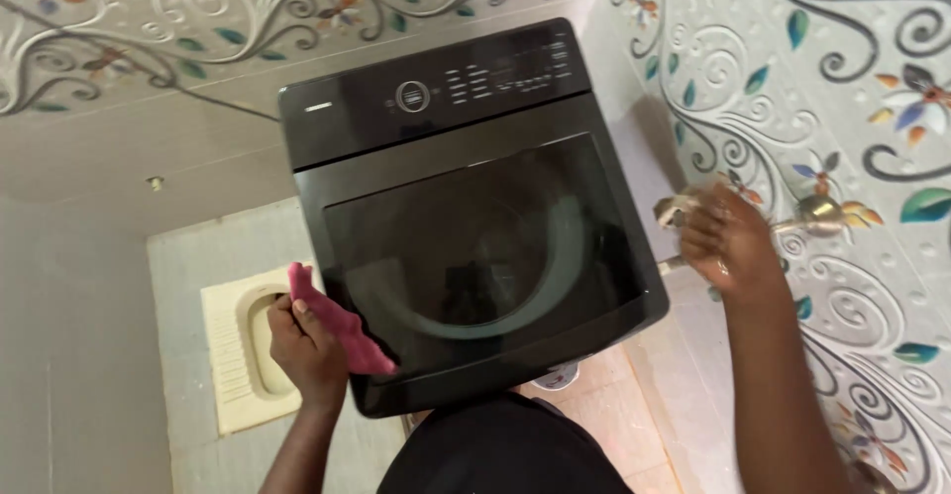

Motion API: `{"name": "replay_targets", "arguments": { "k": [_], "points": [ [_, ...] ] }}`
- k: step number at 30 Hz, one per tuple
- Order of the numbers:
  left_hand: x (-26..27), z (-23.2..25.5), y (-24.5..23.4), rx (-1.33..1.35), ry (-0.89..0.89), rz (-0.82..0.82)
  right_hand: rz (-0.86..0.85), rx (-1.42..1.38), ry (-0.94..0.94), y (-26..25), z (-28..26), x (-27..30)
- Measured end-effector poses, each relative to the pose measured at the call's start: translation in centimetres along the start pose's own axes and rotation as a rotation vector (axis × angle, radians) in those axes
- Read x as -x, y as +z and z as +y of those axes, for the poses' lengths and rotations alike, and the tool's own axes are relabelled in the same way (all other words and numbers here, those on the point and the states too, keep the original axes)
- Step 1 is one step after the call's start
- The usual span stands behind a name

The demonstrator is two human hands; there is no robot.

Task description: The person cleans the front glass door of a washing machine using a pink cloth. They wipe the surface repeatedly, occasionally wetting the cloth with water from a nearby tap to remove smudges and dirt.

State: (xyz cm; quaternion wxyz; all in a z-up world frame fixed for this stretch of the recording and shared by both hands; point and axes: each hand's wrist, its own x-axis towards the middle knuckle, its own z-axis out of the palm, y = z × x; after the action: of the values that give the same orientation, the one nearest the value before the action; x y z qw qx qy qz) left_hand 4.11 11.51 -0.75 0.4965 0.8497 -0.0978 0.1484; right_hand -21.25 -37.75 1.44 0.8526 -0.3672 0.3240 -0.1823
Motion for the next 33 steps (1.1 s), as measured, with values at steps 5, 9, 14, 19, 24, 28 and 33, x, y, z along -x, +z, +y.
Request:
{"name": "replay_targets", "arguments": {
  "k": [5, 9, 14, 19, 24, 28, 33],
  "points": [
    [1.8, -2.3, -2.8, 0.055, -0.060, 0.090, -0.709, -0.240, -0.168, 15.5, -6.1, -7.1],
    [3.5, -5.0, -5.4, -0.002, -0.119, 0.177, -0.795, -0.111, -0.033, 27.3, -5.6, -12.4],
    [4.3, -7.1, -9.1, 0.008, -0.185, 0.230, -0.605, -0.460, 0.142, 36.8, -3.9, -11.8],
    [4.9, -7.9, -10.3, -0.004, -0.246, 0.211, -0.902, 0.158, 0.241, 41.9, 0.2, -6.8],
    [4.2, -8.5, -9.7, -0.018, -0.209, 0.170, -0.555, 0.577, 0.362, 40.7, 2.7, -0.7],
    [2.7, -7.7, -8.9, -0.016, -0.199, 0.130, -0.611, 0.482, 0.143, 34.7, -1.3, 1.0],
    [1.6, -5.7, -7.2, 0.090, -0.179, 0.067, -0.255, 0.830, -0.288, 32.0, -5.7, -0.8]
  ]
}}
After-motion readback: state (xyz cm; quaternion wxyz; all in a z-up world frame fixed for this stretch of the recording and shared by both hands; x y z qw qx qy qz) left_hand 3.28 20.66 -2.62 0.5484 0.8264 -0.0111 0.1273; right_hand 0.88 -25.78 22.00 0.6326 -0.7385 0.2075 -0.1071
